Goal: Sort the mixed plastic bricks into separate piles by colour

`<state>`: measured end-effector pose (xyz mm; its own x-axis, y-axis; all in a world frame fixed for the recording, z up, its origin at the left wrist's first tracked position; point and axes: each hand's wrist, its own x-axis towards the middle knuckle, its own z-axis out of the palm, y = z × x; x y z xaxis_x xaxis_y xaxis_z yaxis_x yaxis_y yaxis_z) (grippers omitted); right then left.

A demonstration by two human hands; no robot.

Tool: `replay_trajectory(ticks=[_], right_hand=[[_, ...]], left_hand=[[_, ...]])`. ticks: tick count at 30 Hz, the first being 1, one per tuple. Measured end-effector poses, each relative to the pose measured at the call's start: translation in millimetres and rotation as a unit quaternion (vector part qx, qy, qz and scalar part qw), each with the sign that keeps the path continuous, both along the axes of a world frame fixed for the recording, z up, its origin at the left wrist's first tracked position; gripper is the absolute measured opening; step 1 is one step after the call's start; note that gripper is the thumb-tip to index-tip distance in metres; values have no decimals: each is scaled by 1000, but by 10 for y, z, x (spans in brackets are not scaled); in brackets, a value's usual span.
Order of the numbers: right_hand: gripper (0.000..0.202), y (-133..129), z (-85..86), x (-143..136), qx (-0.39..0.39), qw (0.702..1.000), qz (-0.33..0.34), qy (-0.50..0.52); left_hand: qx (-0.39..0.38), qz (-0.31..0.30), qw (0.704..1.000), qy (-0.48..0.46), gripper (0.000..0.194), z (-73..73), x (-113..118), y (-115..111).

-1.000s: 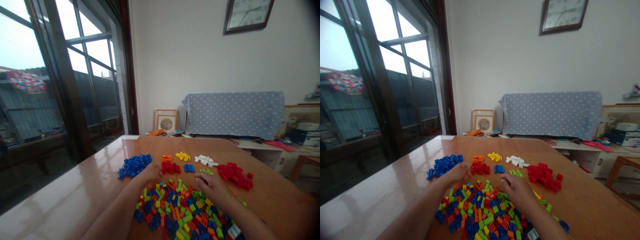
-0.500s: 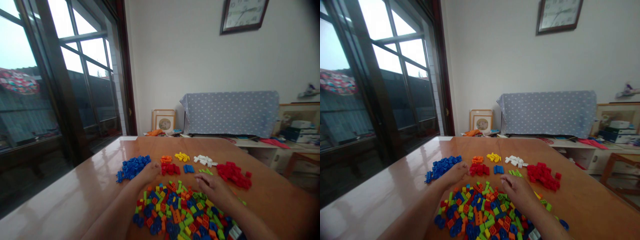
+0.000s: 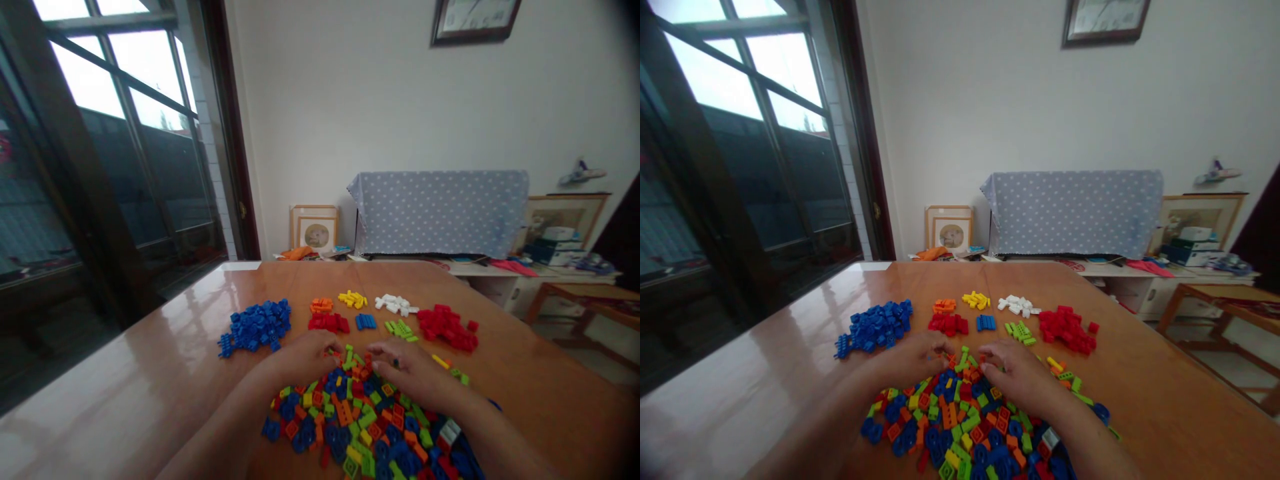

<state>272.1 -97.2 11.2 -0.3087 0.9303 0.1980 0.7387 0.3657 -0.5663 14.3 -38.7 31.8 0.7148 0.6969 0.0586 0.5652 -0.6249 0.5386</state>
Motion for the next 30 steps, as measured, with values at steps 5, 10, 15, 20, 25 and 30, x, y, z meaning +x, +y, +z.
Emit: replay_trajectory(ticks=[5,10,15,20,25,30], right_hand=[[34,-126,77,-117,-15,995,82,-61],[27,-133,92,-96,-34,995,70,-63],[15,-116,88,2,-44,995,57,-70],[9,-107,84,34,-54,995,62,-51],[9,-73,93,-16,-29,999,21,-1],[12,-104,168,-103,-38,997,22,68]], left_hand=[[46,-131,990,35,41,20,143,-173],[46,-140,988,44,28,-34,181,-169],[34,-123,991,52,31,-40,134,-156],[18,-70,995,63,30,0,102,-168],[-1,-21,1000,20,29,97,166,-218],[-2,16,998,-54,25,84,268,-282]])
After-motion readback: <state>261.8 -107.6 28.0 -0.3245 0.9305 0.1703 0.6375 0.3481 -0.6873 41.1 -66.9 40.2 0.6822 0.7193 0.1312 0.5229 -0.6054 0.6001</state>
